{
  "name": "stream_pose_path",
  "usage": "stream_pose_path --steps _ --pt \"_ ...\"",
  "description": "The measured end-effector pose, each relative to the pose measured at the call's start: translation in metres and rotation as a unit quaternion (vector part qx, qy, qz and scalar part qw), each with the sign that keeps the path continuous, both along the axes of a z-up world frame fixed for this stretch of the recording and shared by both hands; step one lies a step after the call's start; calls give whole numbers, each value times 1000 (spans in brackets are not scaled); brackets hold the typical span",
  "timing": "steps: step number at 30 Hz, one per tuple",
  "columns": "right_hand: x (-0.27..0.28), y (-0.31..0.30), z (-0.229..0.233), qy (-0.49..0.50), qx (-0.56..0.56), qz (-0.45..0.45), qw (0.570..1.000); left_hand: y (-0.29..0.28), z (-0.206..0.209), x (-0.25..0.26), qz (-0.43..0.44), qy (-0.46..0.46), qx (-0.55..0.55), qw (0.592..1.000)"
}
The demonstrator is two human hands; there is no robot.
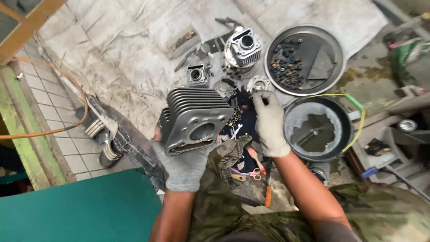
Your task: The person sits on the floor and cleans a disassembled engine cylinder head. They first wipe the exterior with a cloth, then use a wire brush to scrub the inside of the cylinder bore and the surrounding surfaces.
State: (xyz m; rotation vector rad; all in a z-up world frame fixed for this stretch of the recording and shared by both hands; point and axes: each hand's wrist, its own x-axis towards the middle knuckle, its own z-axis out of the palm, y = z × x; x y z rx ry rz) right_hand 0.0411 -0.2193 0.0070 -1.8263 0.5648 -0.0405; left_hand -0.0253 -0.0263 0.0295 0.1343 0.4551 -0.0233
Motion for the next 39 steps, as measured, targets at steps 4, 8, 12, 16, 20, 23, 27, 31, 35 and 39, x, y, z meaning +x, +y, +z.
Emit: stream_pose_path --steps 4,8,12,16,20,23,27,31,35,39 --pt "-61 10 73 -74 56 3 996 -9 -2 -37 -80 -49 -14 995" --pt "-100 20 71 -237 142 43 960 -38 75 -80 -153 132 141 969" --pt "-99 24 106 -36 63 8 997 -32 41 -110 -238 25 49 970" --pt "-80 26 25 -96 84 46 991 -24 20 -120 -283 -7 17 959" --pt "-68 27 13 -123 90 63 986 1 5 -131 -397 -32 106 911" --pt "-68 26 18 -143 68 121 980 14 79 -138 -334 30 654 678" --pt "-79 32 41 -65 -49 134 988 33 46 -118 63 -281 862 417" --pt "-79 38 40 -138 -55 153 977 18 67 -74 -182 -226 936 199" --pt "-59 7 -5 -282 -454 277 799 17 69 -55 -197 -263 943 49" --pt "-40 -42 11 -67 -67 67 993 23 85 -45 -255 -252 930 77"
